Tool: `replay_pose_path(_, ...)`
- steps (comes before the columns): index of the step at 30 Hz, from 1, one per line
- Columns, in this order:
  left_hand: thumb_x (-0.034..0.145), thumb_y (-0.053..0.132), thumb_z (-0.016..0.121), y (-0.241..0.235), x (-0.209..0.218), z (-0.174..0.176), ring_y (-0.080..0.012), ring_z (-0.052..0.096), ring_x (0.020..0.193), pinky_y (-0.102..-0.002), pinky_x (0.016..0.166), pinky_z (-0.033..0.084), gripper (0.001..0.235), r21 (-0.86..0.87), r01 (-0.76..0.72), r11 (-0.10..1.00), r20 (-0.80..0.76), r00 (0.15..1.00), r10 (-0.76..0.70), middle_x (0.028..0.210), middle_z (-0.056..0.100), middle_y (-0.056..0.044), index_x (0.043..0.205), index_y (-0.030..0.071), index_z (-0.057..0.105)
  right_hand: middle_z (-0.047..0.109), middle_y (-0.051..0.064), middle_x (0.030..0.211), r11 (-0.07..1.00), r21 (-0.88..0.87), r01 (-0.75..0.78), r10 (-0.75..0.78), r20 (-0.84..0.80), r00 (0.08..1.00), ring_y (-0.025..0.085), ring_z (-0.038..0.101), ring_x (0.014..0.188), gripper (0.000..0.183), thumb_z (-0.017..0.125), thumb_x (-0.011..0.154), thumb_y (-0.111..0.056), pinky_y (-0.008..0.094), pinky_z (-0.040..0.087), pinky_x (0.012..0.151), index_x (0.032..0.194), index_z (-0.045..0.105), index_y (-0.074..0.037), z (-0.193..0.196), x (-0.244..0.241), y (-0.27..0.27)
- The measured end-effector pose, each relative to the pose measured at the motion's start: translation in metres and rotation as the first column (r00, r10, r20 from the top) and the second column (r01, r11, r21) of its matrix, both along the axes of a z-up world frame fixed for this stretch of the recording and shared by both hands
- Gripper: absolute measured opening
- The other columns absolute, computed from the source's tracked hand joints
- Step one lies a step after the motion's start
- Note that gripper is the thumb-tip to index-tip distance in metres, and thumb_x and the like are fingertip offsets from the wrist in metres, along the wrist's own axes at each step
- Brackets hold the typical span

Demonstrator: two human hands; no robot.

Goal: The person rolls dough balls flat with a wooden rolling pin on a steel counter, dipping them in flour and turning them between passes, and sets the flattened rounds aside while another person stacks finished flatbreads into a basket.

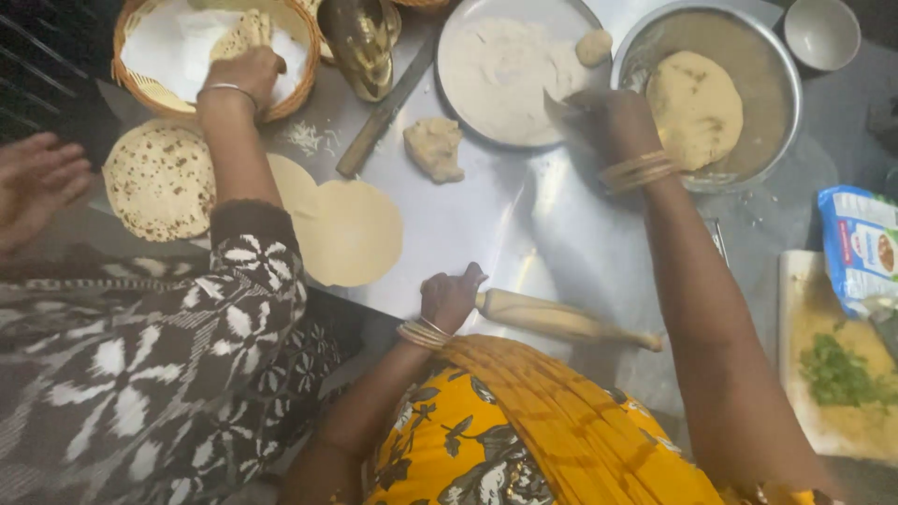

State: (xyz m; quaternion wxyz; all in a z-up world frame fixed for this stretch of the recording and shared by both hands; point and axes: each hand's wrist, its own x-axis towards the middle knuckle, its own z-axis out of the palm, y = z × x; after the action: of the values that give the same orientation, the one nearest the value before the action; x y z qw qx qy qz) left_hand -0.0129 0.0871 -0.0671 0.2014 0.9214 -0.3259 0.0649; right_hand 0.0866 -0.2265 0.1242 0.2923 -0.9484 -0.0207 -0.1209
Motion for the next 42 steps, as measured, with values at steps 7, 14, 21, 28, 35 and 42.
replay_pose_path(7,0.094,0.047,0.065,-0.004,0.016,0.014,-0.0305,0.058,0.042,-0.046,0.042,0.044,0.03,-0.041,0.066,0.997,-0.124,0.99,-0.07,0.049,0.057,-0.006,0.079,0.022,0.059,0.073,0.016,0.103,0.962,-0.27,-0.04,0.043,0.002,0.999,0.035,0.07,0.09,0.022,0.067,0.087,-0.015,0.044,0.054,0.079,0.106,0.077,-0.008,-0.134,0.145,-0.027)
replay_pose_path(14,0.097,0.027,0.059,-0.008,0.027,0.032,-0.027,0.058,0.044,-0.044,0.044,0.045,0.01,-0.028,0.143,0.989,-0.046,0.989,-0.144,0.052,0.059,-0.004,0.096,0.017,0.063,0.07,0.019,0.109,0.901,-0.374,0.218,-0.309,-0.204,0.929,0.038,0.069,0.1,0.035,0.074,0.088,-0.028,0.046,0.055,0.086,0.121,0.071,-0.015,-0.201,0.185,-0.064)
replay_pose_path(21,0.099,0.029,0.06,-0.008,0.025,0.033,-0.0279,0.058,0.043,-0.044,0.048,0.046,0.013,-0.049,0.173,0.984,-0.122,0.977,-0.178,0.05,0.058,-0.005,0.093,0.018,0.062,0.074,0.018,0.105,0.965,0.006,0.261,-0.243,-0.343,0.907,0.034,0.071,0.098,0.036,0.079,0.082,-0.031,0.043,0.054,0.088,0.11,0.074,-0.008,-0.13,0.181,-0.032)
replay_pose_path(28,0.091,0.028,0.063,-0.006,0.023,0.028,-0.0296,0.06,0.048,-0.045,0.046,0.047,0.012,-0.088,0.141,0.986,-0.115,0.982,-0.15,0.055,0.06,-0.006,0.098,0.018,0.062,0.076,0.012,0.107,0.999,0.002,-0.033,0.033,-0.047,0.998,0.03,0.073,0.095,0.023,0.072,0.096,-0.028,0.042,0.055,0.088,0.111,0.078,-0.012,-0.077,0.151,-0.01)
replay_pose_path(35,0.092,0.025,0.064,-0.006,0.025,0.024,-0.0273,0.059,0.045,-0.045,0.044,0.045,0.007,-0.021,0.144,0.989,0.011,0.99,-0.144,0.05,0.056,-0.004,0.093,0.019,0.061,0.073,0.006,0.096,0.898,-0.435,-0.067,0.116,0.087,0.989,0.028,0.068,0.086,0.015,0.065,0.091,-0.015,0.043,0.052,0.075,0.095,0.079,-0.019,-0.102,0.117,-0.02)
replay_pose_path(42,0.092,0.03,0.063,-0.01,0.017,0.027,-0.0265,0.054,0.039,-0.044,0.039,0.041,0.009,-0.058,0.059,0.997,0.116,0.992,-0.052,0.044,0.05,-0.005,0.088,0.023,0.061,0.073,0.005,0.109,0.895,-0.399,-0.201,0.323,0.266,0.908,0.026,0.065,0.1,0.023,0.068,0.086,-0.01,0.041,0.048,0.082,0.106,0.078,-0.013,-0.007,-0.062,-0.008)
